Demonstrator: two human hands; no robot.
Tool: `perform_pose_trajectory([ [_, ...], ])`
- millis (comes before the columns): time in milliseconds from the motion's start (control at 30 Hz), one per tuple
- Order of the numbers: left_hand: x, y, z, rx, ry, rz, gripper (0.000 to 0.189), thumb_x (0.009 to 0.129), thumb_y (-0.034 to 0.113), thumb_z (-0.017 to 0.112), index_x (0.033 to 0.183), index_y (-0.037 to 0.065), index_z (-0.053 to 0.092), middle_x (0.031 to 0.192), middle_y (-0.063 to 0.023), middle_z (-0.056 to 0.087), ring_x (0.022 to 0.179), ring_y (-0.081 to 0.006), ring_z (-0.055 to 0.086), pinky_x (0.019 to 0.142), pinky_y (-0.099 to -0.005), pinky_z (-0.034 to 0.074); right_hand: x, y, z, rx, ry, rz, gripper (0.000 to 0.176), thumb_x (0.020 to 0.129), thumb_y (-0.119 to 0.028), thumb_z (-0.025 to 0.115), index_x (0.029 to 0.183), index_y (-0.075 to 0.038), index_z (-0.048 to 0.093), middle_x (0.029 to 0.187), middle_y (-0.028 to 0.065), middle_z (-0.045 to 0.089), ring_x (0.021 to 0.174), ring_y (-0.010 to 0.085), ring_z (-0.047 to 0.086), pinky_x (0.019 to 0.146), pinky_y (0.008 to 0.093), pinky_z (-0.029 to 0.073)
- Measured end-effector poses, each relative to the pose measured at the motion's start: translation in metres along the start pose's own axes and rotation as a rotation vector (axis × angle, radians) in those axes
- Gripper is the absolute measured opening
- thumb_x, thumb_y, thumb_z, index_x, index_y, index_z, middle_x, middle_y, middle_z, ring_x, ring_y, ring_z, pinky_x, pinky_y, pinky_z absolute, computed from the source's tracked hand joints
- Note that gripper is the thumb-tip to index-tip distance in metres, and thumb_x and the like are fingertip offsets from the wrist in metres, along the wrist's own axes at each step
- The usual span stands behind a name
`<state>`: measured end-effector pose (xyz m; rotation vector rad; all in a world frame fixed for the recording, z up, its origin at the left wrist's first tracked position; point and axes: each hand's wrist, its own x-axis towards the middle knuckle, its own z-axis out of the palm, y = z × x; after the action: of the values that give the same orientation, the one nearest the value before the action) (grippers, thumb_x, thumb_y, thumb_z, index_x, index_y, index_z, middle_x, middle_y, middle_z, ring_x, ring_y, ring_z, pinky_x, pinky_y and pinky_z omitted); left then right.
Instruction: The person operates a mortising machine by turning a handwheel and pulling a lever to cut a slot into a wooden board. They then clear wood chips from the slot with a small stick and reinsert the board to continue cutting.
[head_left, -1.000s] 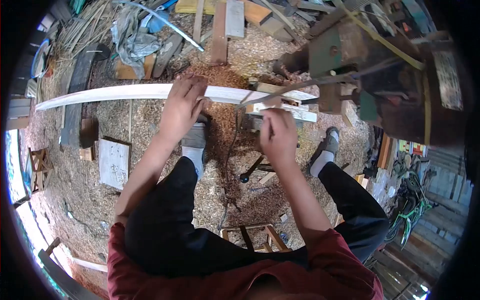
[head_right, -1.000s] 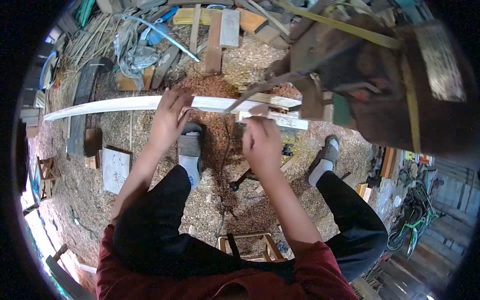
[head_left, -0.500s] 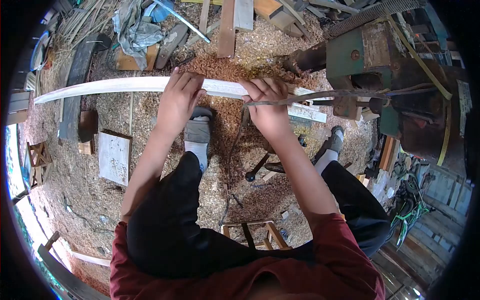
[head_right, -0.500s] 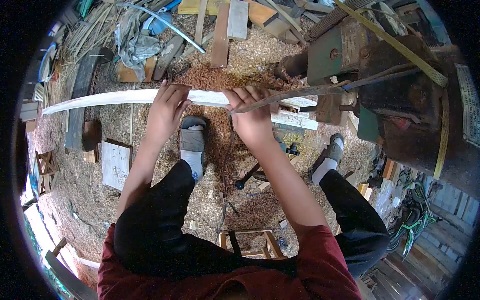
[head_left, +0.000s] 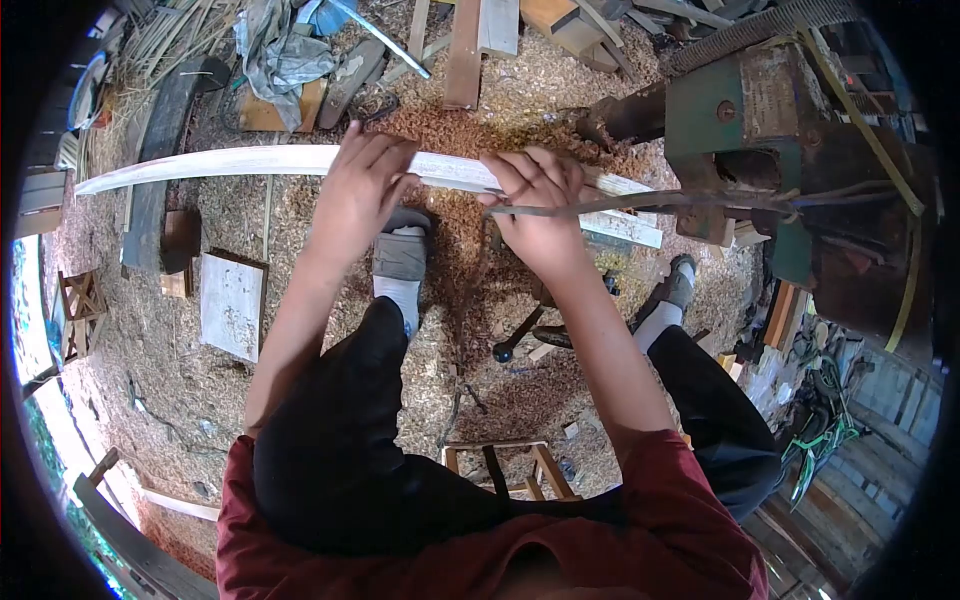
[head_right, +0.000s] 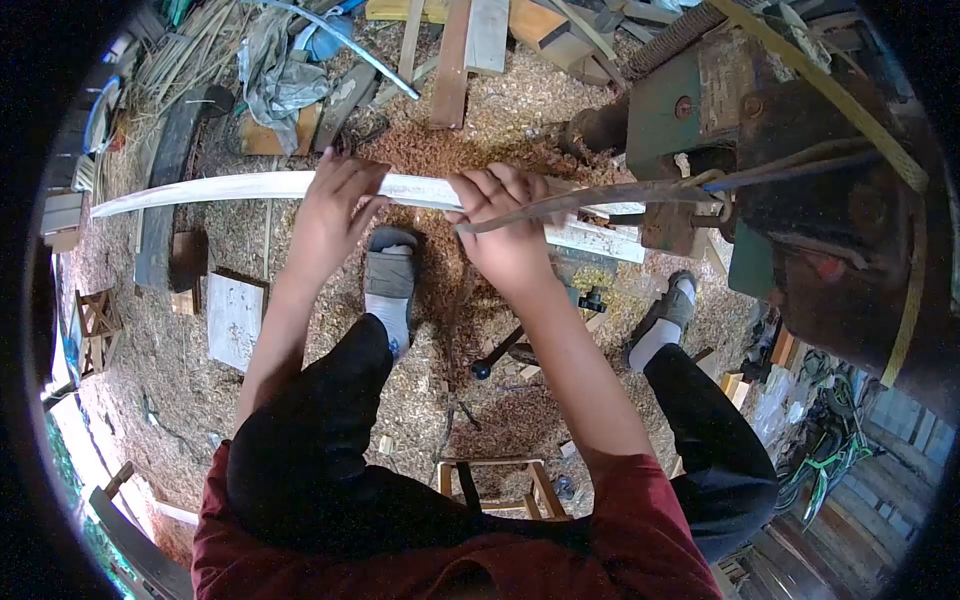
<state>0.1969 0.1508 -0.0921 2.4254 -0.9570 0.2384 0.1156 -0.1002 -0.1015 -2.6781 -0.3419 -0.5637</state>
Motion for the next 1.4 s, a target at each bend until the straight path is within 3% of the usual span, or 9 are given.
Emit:
perform_pose_trajectory([
  [333,0.004,0.011,0.015,-0.089,-0.012,-0.003,0.032,0.093,0.013,0.077,0.124,0.005,0.072,0.117,-0.0141,0.072,0.116,-0.0403,0.067,0.123,-0.0568,0.041,-0.012,0.011,-0.003,-0.03,-0.031,0.108,0.033,0.089,-0.015,0.077,0.122,-0.017,0.074,0.113,0.0005,0.074,0.116,0.0264,0.065,0.109,0.0525,0.038],
  [400,0.007,0.013,0.009,-0.1,-0.036,0.01,0.036,0.093,0.013,0.078,0.127,0.005,0.071,0.119,-0.0141,0.071,0.116,-0.0402,0.067,0.124,-0.0578,0.041,-0.012,0.014,-0.004,-0.011,0.075,0.017,0.034,0.088,-0.016,0.078,0.122,-0.016,0.074,0.116,0.0014,0.074,0.12,0.0261,0.065,0.111,0.0537,0.039],
  [567,0.0,-0.002,-0.005,-0.05,-0.019,-0.039,0.036,0.091,0.015,0.08,0.125,0.006,0.073,0.116,-0.0146,0.072,0.115,-0.0401,0.068,0.124,-0.059,0.04,0.006,0.005,-0.002,0.036,-0.054,-0.01,0.035,0.089,-0.018,0.078,0.123,-0.015,0.073,0.121,0.0022,0.073,0.122,0.0266,0.065,0.113,0.052,0.039],
  [733,0.003,-0.004,-0.002,-0.017,-0.065,-0.033,0.031,0.091,0.015,0.08,0.121,0.006,0.075,0.117,-0.0145,0.073,0.113,-0.0385,0.07,0.123,-0.057,0.043,0.016,-0.003,-0.003,0.071,-0.101,0.005,0.031,0.084,-0.012,0.08,0.115,-0.011,0.073,0.108,0.0044,0.072,0.113,0.0277,0.066,0.108,0.0496,0.044],
  [867,0.004,0.009,0.013,-0.003,0.037,0.027,0.03,0.088,0.014,0.08,0.116,0.005,0.075,0.112,-0.0129,0.074,0.108,-0.0374,0.068,0.115,-0.0539,0.049,0.005,0.008,-0.008,-0.025,-0.066,0.027,0.029,0.084,-0.011,0.079,0.112,-0.012,0.072,0.102,0.0049,0.072,0.109,0.0288,0.066,0.107,0.0483,0.045],
  [933,0.004,0.009,0.01,-0.041,0.027,0.015,0.03,0.088,0.015,0.08,0.116,0.005,0.075,0.112,-0.013,0.073,0.107,-0.0379,0.069,0.115,-0.054,0.049,0.011,0.01,-0.016,0.001,-0.219,0.029,0.03,0.09,-0.008,0.073,0.119,-0.011,0.073,0.106,0.0088,0.072,0.111,0.0327,0.064,0.103,0.0524,0.046],
  [1000,0.002,0.002,0.003,-0.052,0.031,0.003,0.029,0.088,0.015,0.08,0.116,0.005,0.075,0.112,-0.013,0.073,0.106,-0.038,0.069,0.115,-0.0549,0.049,0.019,0.009,-0.01,0.016,-0.241,0.001,0.031,0.088,-0.009,0.076,0.119,-0.011,0.072,0.106,0.0097,0.072,0.111,0.034,0.063,0.101,0.0523,0.047],
  [1267,0.004,0.01,0.01,-0.073,-0.014,-0.035,0.025,0.089,0.01,0.077,0.113,0.004,0.076,0.111,-0.0107,0.073,0.104,-0.0342,0.069,0.104,-0.0434,0.056,0.017,0.017,-0.011,0.051,-0.257,0.0,0.033,0.088,-0.013,0.081,0.119,-0.008,0.071,0.107,0.0107,0.072,0.107,0.0358,0.064,0.098,0.0481,0.049],
  [1400,0.002,0.001,-0.001,-0.078,0.054,0.003,0.03,0.087,0.011,0.081,0.116,0.004,0.074,0.113,-0.0123,0.073,0.108,-0.038,0.068,0.095,-0.0492,0.056,0.03,0.01,-0.008,0.13,-0.247,-0.048,0.036,0.087,-0.014,0.082,0.121,-0.007,0.072,0.107,0.0107,0.072,0.107,0.0356,0.064,0.097,0.0496,0.05],
])
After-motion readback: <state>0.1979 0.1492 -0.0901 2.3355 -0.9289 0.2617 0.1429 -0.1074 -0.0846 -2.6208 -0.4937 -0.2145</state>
